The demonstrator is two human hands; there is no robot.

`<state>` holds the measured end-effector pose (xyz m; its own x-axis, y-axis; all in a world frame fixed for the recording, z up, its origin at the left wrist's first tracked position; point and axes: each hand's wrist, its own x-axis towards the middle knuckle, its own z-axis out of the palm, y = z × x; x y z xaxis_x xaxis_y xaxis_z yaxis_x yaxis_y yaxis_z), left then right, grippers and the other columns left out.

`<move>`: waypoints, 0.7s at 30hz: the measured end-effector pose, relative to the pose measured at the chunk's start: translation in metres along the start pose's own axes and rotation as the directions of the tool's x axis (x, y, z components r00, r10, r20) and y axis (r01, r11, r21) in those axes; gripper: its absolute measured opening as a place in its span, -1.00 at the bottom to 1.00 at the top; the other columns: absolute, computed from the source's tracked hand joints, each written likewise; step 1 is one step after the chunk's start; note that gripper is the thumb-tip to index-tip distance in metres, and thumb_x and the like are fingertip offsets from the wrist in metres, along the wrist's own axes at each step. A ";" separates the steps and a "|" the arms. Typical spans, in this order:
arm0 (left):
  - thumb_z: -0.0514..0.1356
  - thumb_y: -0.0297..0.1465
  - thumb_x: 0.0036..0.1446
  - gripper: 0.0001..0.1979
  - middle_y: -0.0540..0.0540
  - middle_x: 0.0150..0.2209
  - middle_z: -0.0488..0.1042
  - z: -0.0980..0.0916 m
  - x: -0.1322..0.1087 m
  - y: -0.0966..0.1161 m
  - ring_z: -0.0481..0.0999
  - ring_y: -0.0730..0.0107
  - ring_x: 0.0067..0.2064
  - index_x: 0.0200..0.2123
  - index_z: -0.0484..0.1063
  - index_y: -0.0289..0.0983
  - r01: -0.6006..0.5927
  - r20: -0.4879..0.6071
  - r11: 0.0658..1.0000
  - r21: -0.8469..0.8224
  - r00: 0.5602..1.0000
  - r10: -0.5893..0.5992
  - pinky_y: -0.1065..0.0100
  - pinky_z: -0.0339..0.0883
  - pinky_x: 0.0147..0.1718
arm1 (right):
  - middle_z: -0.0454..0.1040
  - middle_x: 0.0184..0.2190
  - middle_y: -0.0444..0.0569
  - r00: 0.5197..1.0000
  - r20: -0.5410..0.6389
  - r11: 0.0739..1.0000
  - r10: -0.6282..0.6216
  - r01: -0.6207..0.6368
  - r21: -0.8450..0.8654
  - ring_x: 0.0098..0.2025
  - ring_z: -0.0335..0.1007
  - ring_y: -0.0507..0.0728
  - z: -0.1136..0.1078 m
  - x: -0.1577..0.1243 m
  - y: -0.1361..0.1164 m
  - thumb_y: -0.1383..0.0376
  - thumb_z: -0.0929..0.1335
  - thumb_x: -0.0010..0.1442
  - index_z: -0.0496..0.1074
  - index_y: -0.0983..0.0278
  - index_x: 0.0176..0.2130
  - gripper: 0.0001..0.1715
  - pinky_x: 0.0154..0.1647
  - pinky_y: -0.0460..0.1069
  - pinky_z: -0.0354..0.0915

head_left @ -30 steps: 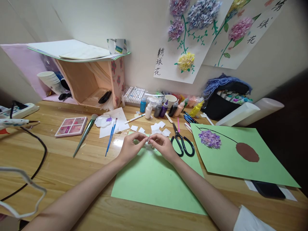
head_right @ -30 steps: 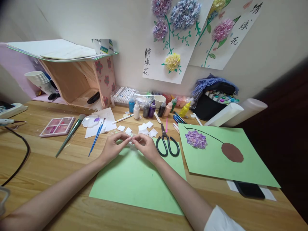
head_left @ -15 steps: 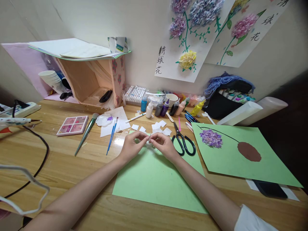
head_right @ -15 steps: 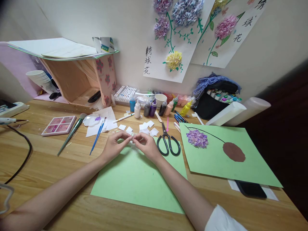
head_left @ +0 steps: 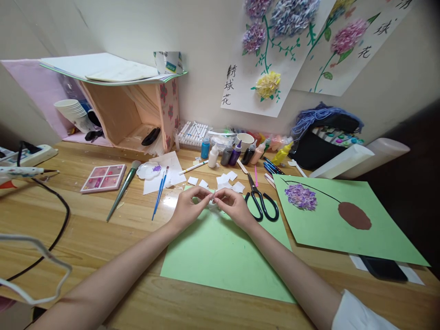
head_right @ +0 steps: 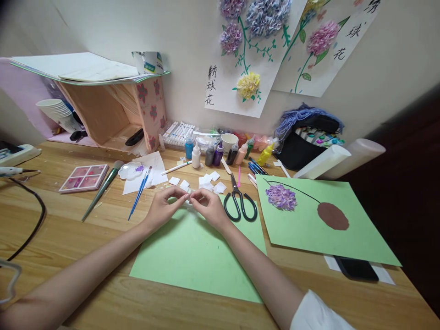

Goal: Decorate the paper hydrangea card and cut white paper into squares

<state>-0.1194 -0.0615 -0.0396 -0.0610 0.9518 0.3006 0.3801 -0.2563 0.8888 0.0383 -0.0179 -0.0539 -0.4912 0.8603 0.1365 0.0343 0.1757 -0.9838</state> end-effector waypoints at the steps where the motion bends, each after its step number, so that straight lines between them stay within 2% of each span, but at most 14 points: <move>1: 0.18 -0.28 0.08 -0.81 -0.06 -0.42 0.51 0.000 0.000 0.000 0.47 0.40 -0.37 -0.39 0.50 -0.28 0.003 -0.001 1.000 -0.001 1.000 -0.003 0.40 0.33 -0.34 | 0.44 -0.39 -0.08 1.000 -0.002 1.000 -0.002 0.002 0.000 -0.36 0.34 0.05 0.000 0.000 0.000 0.20 0.37 0.08 0.43 0.28 -0.36 -0.82 -0.31 -0.04 0.27; 21: 0.20 -0.27 0.06 -0.82 -0.05 -0.41 0.51 0.000 0.000 -0.001 0.46 0.41 -0.37 -0.38 0.50 -0.26 0.005 -0.002 1.000 -0.024 1.000 -0.005 0.40 0.32 -0.33 | 0.44 -0.39 -0.08 1.000 0.001 1.000 -0.001 0.001 -0.004 -0.36 0.35 0.07 -0.001 0.001 0.005 0.18 0.37 0.08 0.43 0.25 -0.36 -0.82 -0.30 -0.03 0.28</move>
<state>-0.1197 -0.0610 -0.0409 -0.0645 0.9527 0.2971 0.3576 -0.2559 0.8981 0.0387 -0.0163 -0.0584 -0.4921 0.8596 0.1379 0.0373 0.1790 -0.9831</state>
